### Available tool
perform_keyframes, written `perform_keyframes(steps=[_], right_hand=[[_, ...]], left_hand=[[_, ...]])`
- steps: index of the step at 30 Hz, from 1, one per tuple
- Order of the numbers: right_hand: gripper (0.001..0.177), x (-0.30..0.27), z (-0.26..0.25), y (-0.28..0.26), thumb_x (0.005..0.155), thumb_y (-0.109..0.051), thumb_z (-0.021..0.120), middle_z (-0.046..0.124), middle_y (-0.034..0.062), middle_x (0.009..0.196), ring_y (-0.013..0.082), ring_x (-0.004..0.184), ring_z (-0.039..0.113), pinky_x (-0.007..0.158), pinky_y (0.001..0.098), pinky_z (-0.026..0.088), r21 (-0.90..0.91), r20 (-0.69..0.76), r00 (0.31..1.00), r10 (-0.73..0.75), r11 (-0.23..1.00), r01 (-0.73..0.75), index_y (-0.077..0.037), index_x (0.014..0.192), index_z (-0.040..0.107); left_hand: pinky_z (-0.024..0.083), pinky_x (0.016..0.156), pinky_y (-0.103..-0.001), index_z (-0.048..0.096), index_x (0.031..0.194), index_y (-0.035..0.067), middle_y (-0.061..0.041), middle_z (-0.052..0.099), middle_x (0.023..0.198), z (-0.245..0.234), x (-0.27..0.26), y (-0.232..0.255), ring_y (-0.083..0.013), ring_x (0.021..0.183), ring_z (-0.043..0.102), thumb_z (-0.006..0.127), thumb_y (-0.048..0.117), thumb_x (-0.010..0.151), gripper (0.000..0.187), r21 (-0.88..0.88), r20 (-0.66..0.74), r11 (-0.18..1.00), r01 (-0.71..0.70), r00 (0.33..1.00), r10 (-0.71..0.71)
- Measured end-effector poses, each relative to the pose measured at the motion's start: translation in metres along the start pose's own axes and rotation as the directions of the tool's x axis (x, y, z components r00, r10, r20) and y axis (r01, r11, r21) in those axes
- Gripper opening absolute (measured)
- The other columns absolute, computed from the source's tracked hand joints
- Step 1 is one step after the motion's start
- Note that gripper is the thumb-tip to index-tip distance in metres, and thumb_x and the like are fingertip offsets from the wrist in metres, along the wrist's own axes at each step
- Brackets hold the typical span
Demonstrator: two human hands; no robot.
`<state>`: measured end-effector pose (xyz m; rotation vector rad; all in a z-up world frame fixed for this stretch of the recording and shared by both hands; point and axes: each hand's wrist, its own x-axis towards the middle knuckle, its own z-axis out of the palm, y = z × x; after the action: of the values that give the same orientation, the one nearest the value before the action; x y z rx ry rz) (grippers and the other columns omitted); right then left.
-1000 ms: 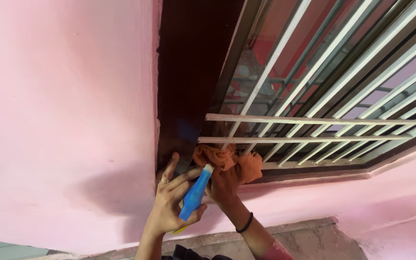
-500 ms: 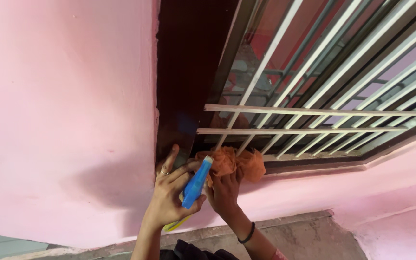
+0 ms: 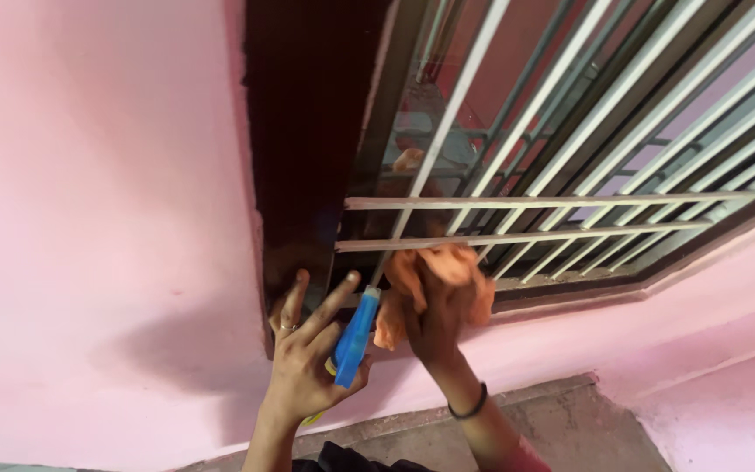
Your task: The person cleans a metal window grille by spraying a cleaning solution from a bottle and wiping the bars with an orange cloth. The person systematically moves along the grille, spraying and wiping different sections.
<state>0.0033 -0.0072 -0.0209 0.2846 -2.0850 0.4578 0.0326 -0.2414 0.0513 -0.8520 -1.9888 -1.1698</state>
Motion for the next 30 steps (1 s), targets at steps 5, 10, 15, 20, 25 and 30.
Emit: perform_keyframes(steps=[5,10,15,20,25,30], right_hand=[[0.048,0.024,0.027,-0.001,0.096,-0.018,0.066,0.057,0.0261,0.134,0.0487,0.122,0.056,0.108,0.0551,0.042,0.035,-0.044,0.999,0.012,0.999,-0.011,-0.001,0.139,0.053],[0.04,0.009,0.02,-0.002,0.086,-0.024,0.07,0.058,0.0251,0.123,0.0471,0.116,0.056,0.1,0.0586,0.039,-0.119,-0.051,0.995,-0.09,0.989,0.083,-0.004,0.12,0.063],[0.036,-0.006,0.007,-0.014,0.089,-0.02,0.068,0.06,0.0242,0.127,0.0467,0.123,0.056,0.101,0.0565,0.038,-0.021,-0.006,1.0,-0.007,1.0,0.007,-0.002,0.121,0.063],[0.033,-0.018,-0.008,-0.013,0.084,-0.019,0.067,0.062,0.0176,0.116,0.0415,0.111,0.057,0.104,0.0579,0.036,-0.048,0.087,0.996,-0.015,0.999,0.019,-0.009,0.115,0.068],[0.039,-0.036,-0.017,-0.004,0.083,-0.022,0.067,0.061,0.0201,0.119,0.044,0.111,0.057,0.105,0.0602,0.035,-0.056,0.114,0.992,-0.045,0.997,0.052,-0.006,0.119,0.066],[0.038,-0.039,-0.037,0.007,0.09,-0.025,0.076,0.067,0.0092,0.13,0.0348,0.123,0.065,0.11,0.0501,0.043,0.007,-0.055,0.996,-0.073,0.997,0.074,-0.02,0.127,0.067]], left_hand=[[0.034,0.106,-0.05,0.065,0.073,0.008,-0.011,0.061,0.142,0.002,0.012,0.013,-0.0388,0.139,0.044,0.08,0.023,0.059,0.026,0.021,0.03,1.0,-0.007,1.0,0.006],[0.046,0.104,-0.046,0.073,0.097,0.004,-0.008,0.067,0.133,0.016,0.026,0.015,-0.0348,0.131,0.056,0.08,0.021,0.064,0.038,-0.127,0.17,0.991,-0.047,0.983,0.068],[0.054,0.098,-0.046,0.07,0.097,0.001,-0.012,0.07,0.126,0.044,0.028,0.009,-0.0378,0.124,0.062,0.081,0.022,0.067,0.038,-0.211,0.239,0.977,-0.021,0.968,0.072],[0.055,0.096,-0.047,0.067,0.093,-0.001,-0.017,0.07,0.115,0.064,0.023,-0.002,-0.0399,0.113,0.067,0.081,0.023,0.064,0.04,-0.3,0.26,0.952,0.061,0.965,0.02],[0.056,0.093,-0.046,0.07,0.096,-0.001,-0.017,0.07,0.106,0.067,0.021,-0.01,-0.0401,0.109,0.069,0.08,0.022,0.065,0.04,-0.371,0.271,0.926,0.074,0.962,0.032],[0.058,0.079,-0.042,0.072,0.093,0.0,-0.015,0.072,0.095,0.069,0.016,-0.022,-0.0336,0.087,0.073,0.082,0.026,0.061,0.042,-0.338,0.465,0.874,0.35,0.869,-0.168]])
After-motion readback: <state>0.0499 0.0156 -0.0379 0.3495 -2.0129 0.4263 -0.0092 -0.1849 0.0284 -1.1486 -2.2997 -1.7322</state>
